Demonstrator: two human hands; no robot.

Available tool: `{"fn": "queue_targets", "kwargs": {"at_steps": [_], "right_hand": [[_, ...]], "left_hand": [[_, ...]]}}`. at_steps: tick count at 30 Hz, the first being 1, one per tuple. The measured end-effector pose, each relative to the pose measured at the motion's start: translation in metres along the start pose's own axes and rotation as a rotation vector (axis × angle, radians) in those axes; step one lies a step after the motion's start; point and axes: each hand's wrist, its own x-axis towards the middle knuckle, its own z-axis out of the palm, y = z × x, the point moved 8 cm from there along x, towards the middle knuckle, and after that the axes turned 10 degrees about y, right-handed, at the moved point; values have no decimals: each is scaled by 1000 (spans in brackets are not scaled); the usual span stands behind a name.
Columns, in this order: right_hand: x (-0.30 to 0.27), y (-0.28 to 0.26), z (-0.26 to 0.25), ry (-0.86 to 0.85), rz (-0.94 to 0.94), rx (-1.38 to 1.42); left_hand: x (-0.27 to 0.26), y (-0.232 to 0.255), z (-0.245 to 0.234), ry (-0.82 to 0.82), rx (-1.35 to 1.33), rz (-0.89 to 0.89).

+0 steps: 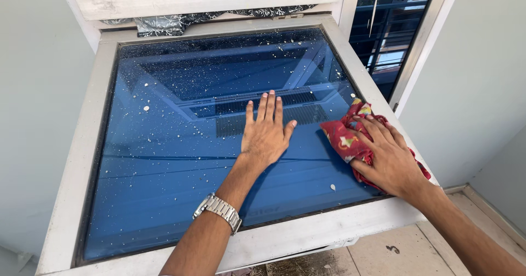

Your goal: The person wipes a large glass window pane with a red patterned cloth, moving the cloth across the surface in repeated strokes. The person also wipes the adjacent white window frame and a nearby vent grille with the same cloth.

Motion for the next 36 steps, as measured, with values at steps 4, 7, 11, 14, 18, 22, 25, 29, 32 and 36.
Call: {"fn": "queue_targets", "kwargs": {"at_steps": [4, 7, 11, 14, 18, 22, 25, 29, 32, 36], "right_hand": [[42, 21, 13, 65, 39, -53], [84, 40, 32, 97, 80, -34], [125, 50, 46, 76, -1, 18], [121, 37, 37, 41, -125, 67], [62, -11, 16, -82, -430, 179], [11, -38, -7, -95, -707, 437], [35, -26, 4, -15, -662, 355], [110, 3, 31, 7, -382, 241], [137, -5, 45, -59, -276, 250], [116, -39, 28, -61, -388, 207]], "left_hand": [[-8, 23, -5, 31, 9, 15], [-8, 26, -11, 74, -1, 13], [-9, 24, -20, 95, 17, -10], [-8, 25, -27, 110, 31, -17], [-20, 34, -33, 139, 108, -47], [-47, 53, -41, 163, 115, -31], [-62, 61, -46, 151, 127, -45], [-67, 60, -47, 136, 97, -114], [-67, 53, -46, 160, -1, -213], [-72, 37, -55, 249, 16, -336]]}}
